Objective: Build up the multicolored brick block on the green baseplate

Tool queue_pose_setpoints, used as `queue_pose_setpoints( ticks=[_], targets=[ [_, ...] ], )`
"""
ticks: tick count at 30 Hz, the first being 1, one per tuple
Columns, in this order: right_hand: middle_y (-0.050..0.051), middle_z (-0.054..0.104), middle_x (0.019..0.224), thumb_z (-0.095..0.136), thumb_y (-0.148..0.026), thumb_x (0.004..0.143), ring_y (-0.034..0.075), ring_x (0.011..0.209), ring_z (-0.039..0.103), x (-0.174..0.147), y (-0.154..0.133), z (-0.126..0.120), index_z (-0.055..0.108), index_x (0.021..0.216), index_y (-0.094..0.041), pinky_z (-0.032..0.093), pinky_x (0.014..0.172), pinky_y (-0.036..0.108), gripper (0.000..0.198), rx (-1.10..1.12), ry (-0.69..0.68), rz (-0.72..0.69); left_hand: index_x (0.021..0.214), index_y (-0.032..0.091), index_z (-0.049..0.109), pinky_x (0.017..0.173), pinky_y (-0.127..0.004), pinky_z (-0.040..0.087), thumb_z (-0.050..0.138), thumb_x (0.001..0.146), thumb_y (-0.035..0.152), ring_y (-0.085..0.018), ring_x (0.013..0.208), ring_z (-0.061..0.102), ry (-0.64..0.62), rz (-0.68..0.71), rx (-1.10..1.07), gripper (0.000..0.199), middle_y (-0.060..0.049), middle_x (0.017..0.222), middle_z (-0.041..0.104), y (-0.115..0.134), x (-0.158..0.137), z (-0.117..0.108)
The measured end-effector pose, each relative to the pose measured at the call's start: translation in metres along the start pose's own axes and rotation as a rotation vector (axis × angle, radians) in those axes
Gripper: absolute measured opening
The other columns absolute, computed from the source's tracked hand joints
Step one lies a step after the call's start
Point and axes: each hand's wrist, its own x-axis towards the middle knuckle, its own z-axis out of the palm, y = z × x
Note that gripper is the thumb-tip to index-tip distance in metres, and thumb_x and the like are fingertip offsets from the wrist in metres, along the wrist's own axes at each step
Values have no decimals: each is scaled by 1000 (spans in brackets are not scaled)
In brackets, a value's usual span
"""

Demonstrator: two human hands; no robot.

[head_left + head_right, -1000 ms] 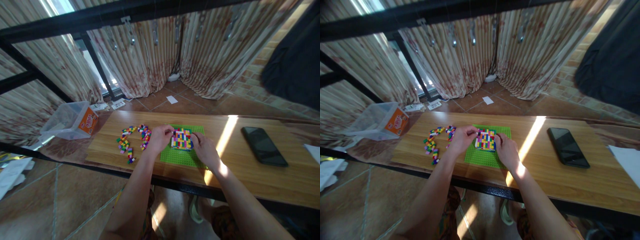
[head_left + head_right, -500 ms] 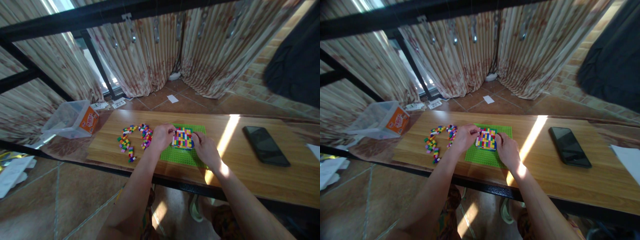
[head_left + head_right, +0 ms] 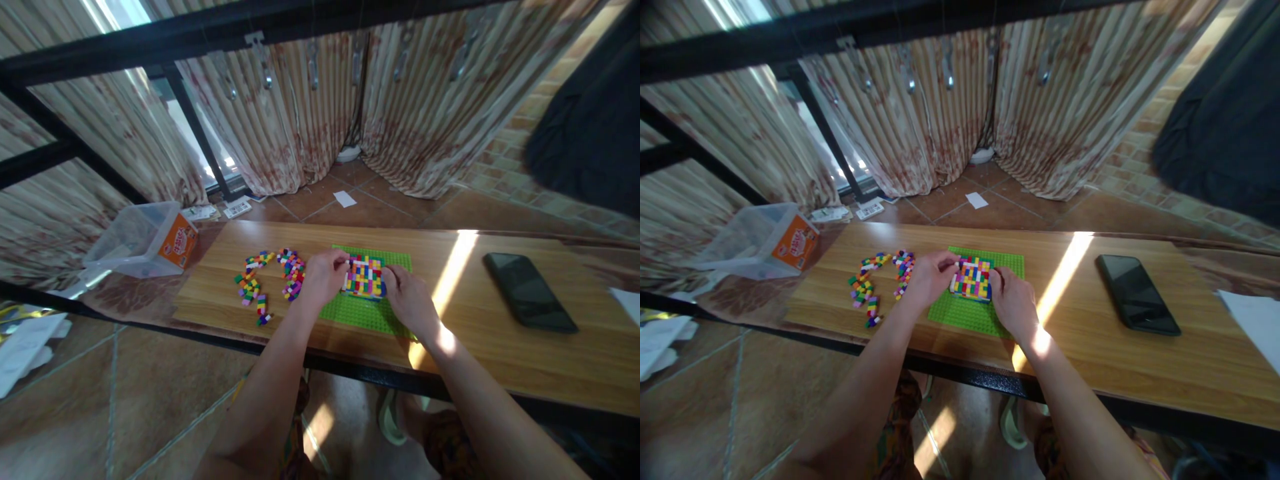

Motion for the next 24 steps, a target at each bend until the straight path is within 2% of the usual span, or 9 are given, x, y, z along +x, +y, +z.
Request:
queue_pose_setpoints(
  ticks=[6,12,17,24],
  targets=[
    [15,75,92,31,-44,100,28,80,69,1,-1,0,70,109,-15,45,71,34,50,29,-3,-7,82,16,74,74,-28,51,64,87,26,-16,74,67,48,-55,-4,15,-5,80,75,7,3,-1],
    [14,75,87,31,-44,100,27,76,68,0,-1,1,70,107,-15,45,69,34,49,43,6,-15,81,17,76,72,-29,50,65,86,25,-17,72,67,56,-128,58,15,-5,78,76,13,4,-2],
    [14,75,86,31,-44,100,27,76,68,0,0,2,70,107,-15,45,69,34,49,36,14,-15,77,17,76,71,-29,49,62,87,24,-17,71,67,61,-116,109,19,-6,77,76,15,5,-4],
    [13,75,85,31,-45,100,27,75,68,-1,-1,1,70,106,-16,44,68,34,49,39,26,-24,72,16,72,63,-25,48,60,86,23,-15,66,67,64,-163,-61,20,-4,69,73,2,7,-7]
  ],
)
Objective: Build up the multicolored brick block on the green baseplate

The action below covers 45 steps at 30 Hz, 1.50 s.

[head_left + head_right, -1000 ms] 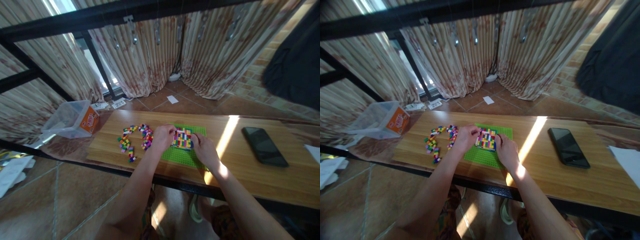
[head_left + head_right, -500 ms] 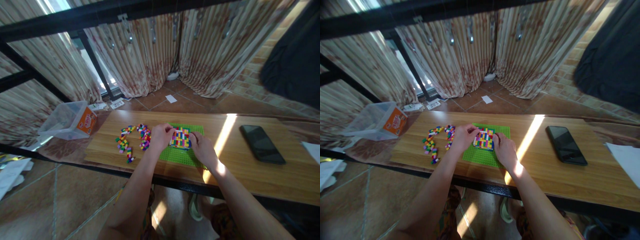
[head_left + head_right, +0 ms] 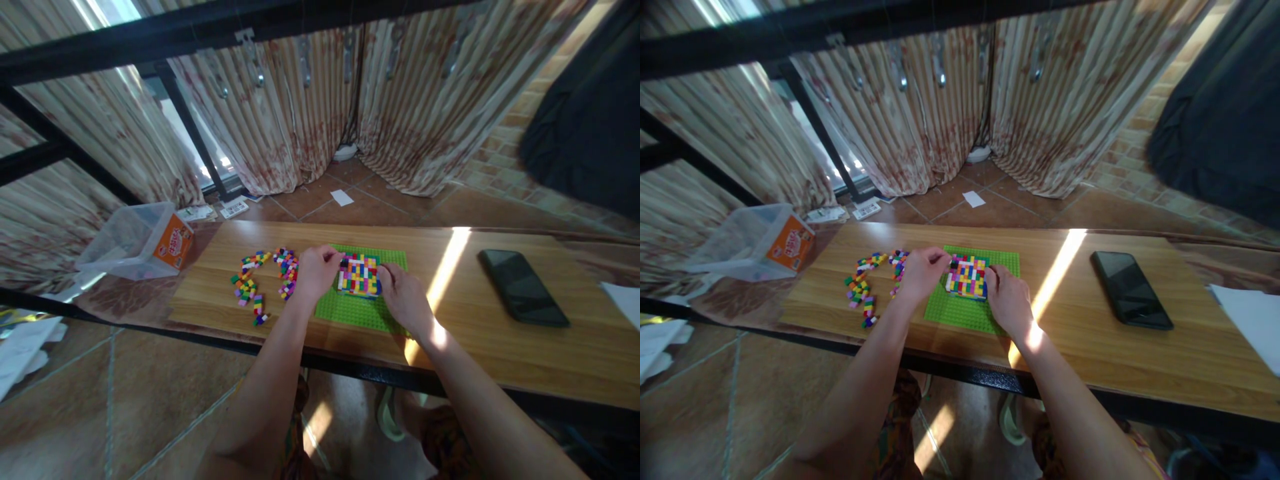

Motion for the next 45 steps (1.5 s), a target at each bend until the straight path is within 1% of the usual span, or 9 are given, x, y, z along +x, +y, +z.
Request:
queue_pose_setpoints(
  ticks=[4,9,14,23,27,30,36,41,45],
  targets=[
    [13,75,85,33,-44,100,27,76,69,0,0,0,70,106,-16,44,68,33,46,10,-11,14,74,16,72,58,-23,47,60,86,22,-14,60,65,-54,-40,-127,18,-2,66,71,-7,0,-7],
    [13,75,86,32,-44,101,27,76,68,1,1,2,69,107,-16,44,68,33,47,-8,-2,4,74,16,74,62,-25,47,65,84,22,-15,65,65,-110,32,-35,15,-3,72,74,1,-5,-6],
    [13,75,85,30,-44,101,27,75,68,1,1,2,70,107,-16,45,68,34,49,-19,-3,-4,75,17,75,66,-28,48,69,82,24,-16,67,65,-59,19,76,12,-4,73,75,11,-8,2],
    [13,74,83,30,-45,100,28,75,68,1,1,2,70,107,-15,45,69,35,50,-19,-5,5,72,18,73,66,-29,47,70,82,24,-17,65,63,3,13,183,12,-3,70,72,13,-11,7],
    [15,74,85,30,-44,100,28,75,68,1,0,1,70,107,-14,45,69,35,50,-18,-13,4,69,18,71,65,-27,48,72,81,29,-16,67,64,7,5,112,16,-3,71,73,12,-11,10],
    [15,74,86,29,-45,100,28,75,68,1,0,1,70,107,-15,45,68,35,51,-24,-11,4,70,17,71,65,-26,49,72,80,27,-16,69,66,-20,0,28,14,-3,72,74,10,-10,9],
    [14,75,86,31,-44,100,27,74,68,1,0,1,70,107,-15,44,68,34,48,-19,-3,3,75,16,74,64,-26,49,61,84,17,-17,70,67,-52,-4,-42,16,-5,73,75,4,-8,3],
    [14,75,86,31,-44,100,27,74,68,1,2,3,70,106,-15,44,67,34,49,-4,5,0,75,15,72,68,-26,52,64,76,8,-15,70,68,-78,-103,-162,11,-4,74,75,-1,-5,6],
    [15,75,86,31,-45,100,28,74,68,1,3,3,69,107,-14,43,68,34,50,-3,6,-2,73,15,71,70,-27,53,69,71,8,-15,69,66,-73,-155,-210,8,-3,73,73,-3,-3,8]
  ],
)
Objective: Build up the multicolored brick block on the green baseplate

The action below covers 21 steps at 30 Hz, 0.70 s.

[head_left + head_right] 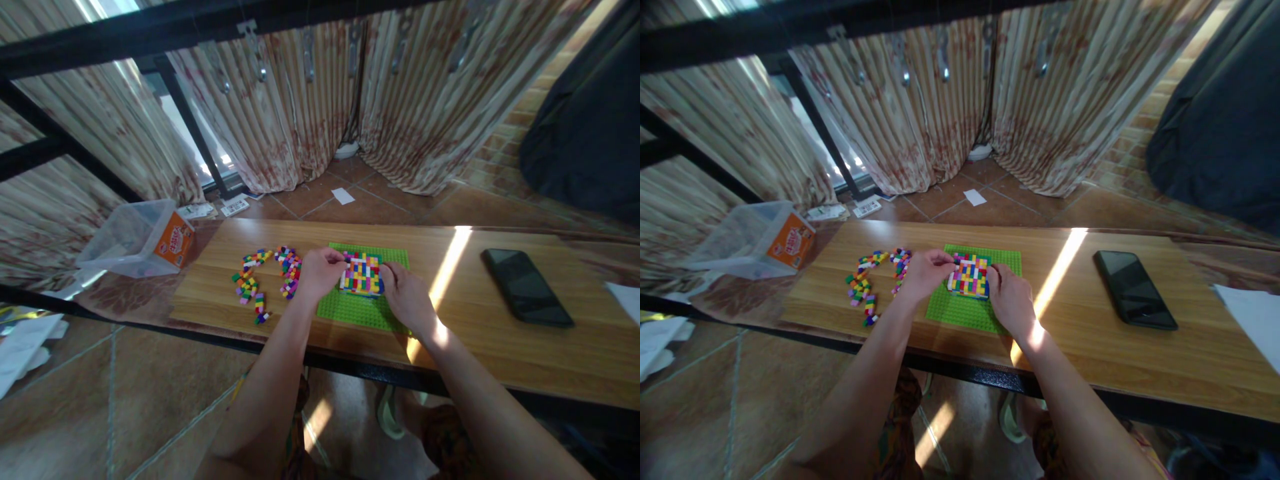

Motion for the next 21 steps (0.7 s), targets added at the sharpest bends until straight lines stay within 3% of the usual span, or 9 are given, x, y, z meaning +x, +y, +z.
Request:
queue_pose_setpoints(
  ticks=[21],
  targets=[
    [15,74,85,29,-46,100,28,74,67,0,1,2,70,108,-15,42,66,34,51,-35,0,12,73,15,72,72,-29,54,68,71,9,-16,70,68,55,-5,56,7,-4,73,74,2,-4,7]
  ],
)
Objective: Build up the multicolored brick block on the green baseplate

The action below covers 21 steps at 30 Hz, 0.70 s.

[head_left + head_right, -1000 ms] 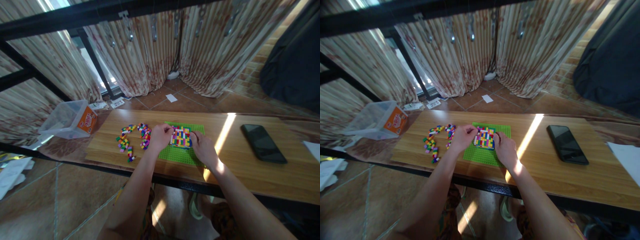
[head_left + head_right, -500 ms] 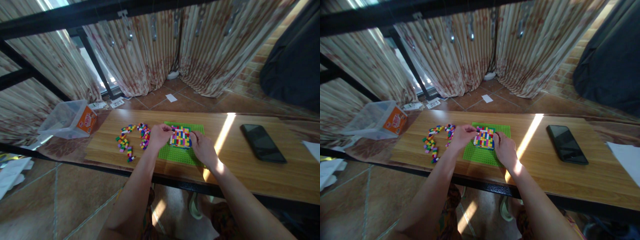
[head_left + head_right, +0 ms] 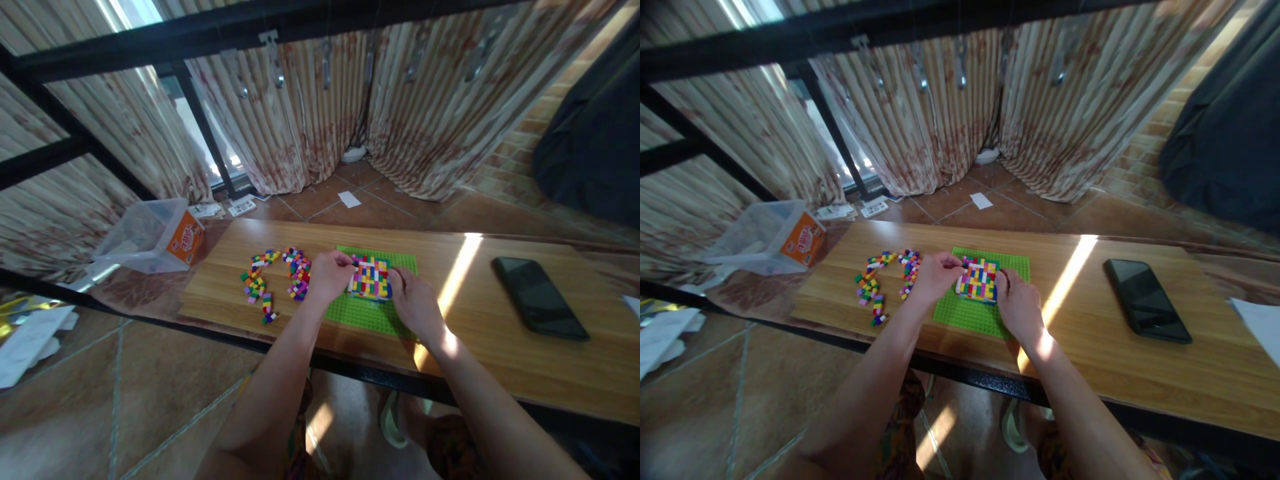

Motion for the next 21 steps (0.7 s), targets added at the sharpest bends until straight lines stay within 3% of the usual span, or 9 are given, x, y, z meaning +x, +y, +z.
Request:
queue_pose_setpoints(
  ticks=[4,10,14,21],
  targets=[
    [14,74,84,30,-47,99,28,73,67,0,4,0,69,107,-16,42,66,34,51,16,-2,-14,79,15,73,72,-26,54,62,78,10,-15,74,69,28,33,21,12,-5,79,76,-5,6,-12],
    [14,73,84,29,-49,98,27,70,66,1,10,2,69,108,-16,42,66,34,53,11,-9,-12,110,16,73,89,-32,51,52,87,9,-22,99,70,334,-96,501,32,-11,107,76,-22,25,-71],
    [15,73,84,28,-50,98,28,72,66,1,9,2,69,108,-15,43,67,35,54,6,-9,-15,120,16,71,95,-33,49,47,87,5,-24,107,67,286,-86,726,43,-14,114,73,-42,31,-90],
    [16,74,86,27,-49,99,28,71,67,0,5,3,69,108,-15,44,67,36,55,-7,-7,-18,101,18,77,98,-32,47,49,85,8,-23,104,66,217,43,778,33,-11,106,75,-59,37,-84]
  ],
)
